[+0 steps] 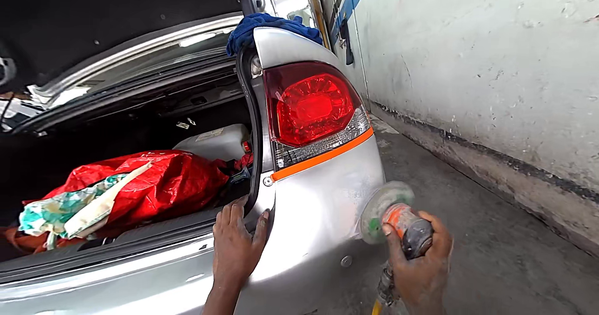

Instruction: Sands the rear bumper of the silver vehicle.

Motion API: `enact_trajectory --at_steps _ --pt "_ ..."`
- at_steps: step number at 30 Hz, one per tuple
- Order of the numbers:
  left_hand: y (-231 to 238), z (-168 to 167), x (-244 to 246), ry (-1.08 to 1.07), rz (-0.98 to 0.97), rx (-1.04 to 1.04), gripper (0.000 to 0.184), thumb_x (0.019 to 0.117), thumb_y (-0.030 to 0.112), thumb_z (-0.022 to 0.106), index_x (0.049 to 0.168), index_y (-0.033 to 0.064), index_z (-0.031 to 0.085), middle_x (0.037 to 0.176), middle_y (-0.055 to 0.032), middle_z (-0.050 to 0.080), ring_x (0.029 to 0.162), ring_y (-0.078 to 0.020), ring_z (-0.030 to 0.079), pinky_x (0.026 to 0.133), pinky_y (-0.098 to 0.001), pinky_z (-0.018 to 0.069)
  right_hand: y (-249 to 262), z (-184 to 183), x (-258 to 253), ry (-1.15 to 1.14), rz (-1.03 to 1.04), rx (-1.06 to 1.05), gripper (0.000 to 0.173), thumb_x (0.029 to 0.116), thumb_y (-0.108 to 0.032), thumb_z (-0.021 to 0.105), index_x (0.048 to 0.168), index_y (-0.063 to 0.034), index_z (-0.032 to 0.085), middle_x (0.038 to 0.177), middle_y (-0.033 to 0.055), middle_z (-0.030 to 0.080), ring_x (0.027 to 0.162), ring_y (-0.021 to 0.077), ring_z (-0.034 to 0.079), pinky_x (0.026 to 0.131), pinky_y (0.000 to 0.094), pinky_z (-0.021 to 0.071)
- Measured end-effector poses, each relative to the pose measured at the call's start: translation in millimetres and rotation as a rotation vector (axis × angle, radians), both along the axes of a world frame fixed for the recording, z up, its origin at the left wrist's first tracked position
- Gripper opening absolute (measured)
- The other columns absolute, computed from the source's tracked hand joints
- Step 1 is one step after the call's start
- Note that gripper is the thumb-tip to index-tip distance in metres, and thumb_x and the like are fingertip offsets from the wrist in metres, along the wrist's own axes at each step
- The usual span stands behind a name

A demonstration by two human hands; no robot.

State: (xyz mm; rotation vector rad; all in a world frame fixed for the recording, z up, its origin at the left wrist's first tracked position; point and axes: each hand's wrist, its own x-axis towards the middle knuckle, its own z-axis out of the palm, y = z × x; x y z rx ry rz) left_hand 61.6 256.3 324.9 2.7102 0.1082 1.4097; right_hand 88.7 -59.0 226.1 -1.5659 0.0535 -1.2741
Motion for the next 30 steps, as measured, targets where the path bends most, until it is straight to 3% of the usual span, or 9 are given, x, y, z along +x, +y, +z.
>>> enact_trajectory --at_steps 4,8,13,18,22,30 --pt "2 -2 1 0.002 0.005 0.003 0.076 0.0899 0.066 0.043 0.13 0.005 0.065 0.127 -0.0145 0.065 0.117 -0.0335 0.061 0.097 -0.0537 0.0469 8 0 -7 -0.001 0.007 0.018 0.077 0.0833 -0.049 0.077 0.133 0.0039 0.052 0.123 0.0209 0.059 0.113 0.0183 0.06 0.098 0.0289 0.0507" --pt "3 -1 -1 0.009 -0.006 -0.004 0.076 0.0906 0.067 0.042 0.131 0.0071 0.065 0.129 -0.0125 0.065 0.118 -0.0317 0.06 0.097 -0.0528 0.0467 23 5 -13 -0.08 0.027 -0.023 0.068 0.0829 -0.049 0.079 0.13 -0.0057 0.056 0.125 0.0161 0.059 0.117 0.0167 0.059 0.099 0.0276 0.0519" --pt "1 -2 -2 0.001 -0.017 -0.003 0.076 0.0908 0.066 0.043 0.131 0.0055 0.064 0.128 -0.0146 0.065 0.117 -0.0339 0.061 0.096 -0.055 0.0469 0 1 0 0.051 -0.024 0.093 0.079 0.0825 -0.048 0.077 0.135 0.0046 0.051 0.124 0.0229 0.058 0.112 0.0222 0.061 0.096 0.034 0.0523" --pt "3 -2 -1 -0.007 -0.013 0.001 0.077 0.0903 0.068 0.042 0.129 0.0059 0.065 0.126 -0.0139 0.066 0.116 -0.0328 0.061 0.095 -0.0541 0.0472 11 4 -8 0.025 -0.022 0.082 0.078 0.0833 -0.048 0.077 0.134 0.0044 0.051 0.126 0.0221 0.058 0.115 0.0193 0.059 0.098 0.0301 0.0507" --pt "2 -2 -2 -0.01 -0.022 -0.008 0.077 0.0905 0.068 0.042 0.129 0.0057 0.066 0.124 -0.014 0.066 0.115 -0.032 0.061 0.096 -0.0541 0.0467 24 1 -14 -0.026 0.012 0.025 0.073 0.0829 -0.051 0.078 0.131 -0.0012 0.056 0.125 0.0172 0.06 0.117 0.017 0.059 0.1 0.0284 0.051" --pt "0 -1 0 -0.015 -0.004 -0.016 0.075 0.0907 0.068 0.042 0.129 0.0081 0.066 0.125 -0.0118 0.066 0.116 -0.0299 0.061 0.096 -0.0521 0.0474 8 -9 -7 0.082 0.015 0.152 0.084 0.0834 -0.047 0.077 0.137 0.0085 0.046 0.127 0.0249 0.056 0.113 0.0136 0.059 0.097 0.0234 0.0487"
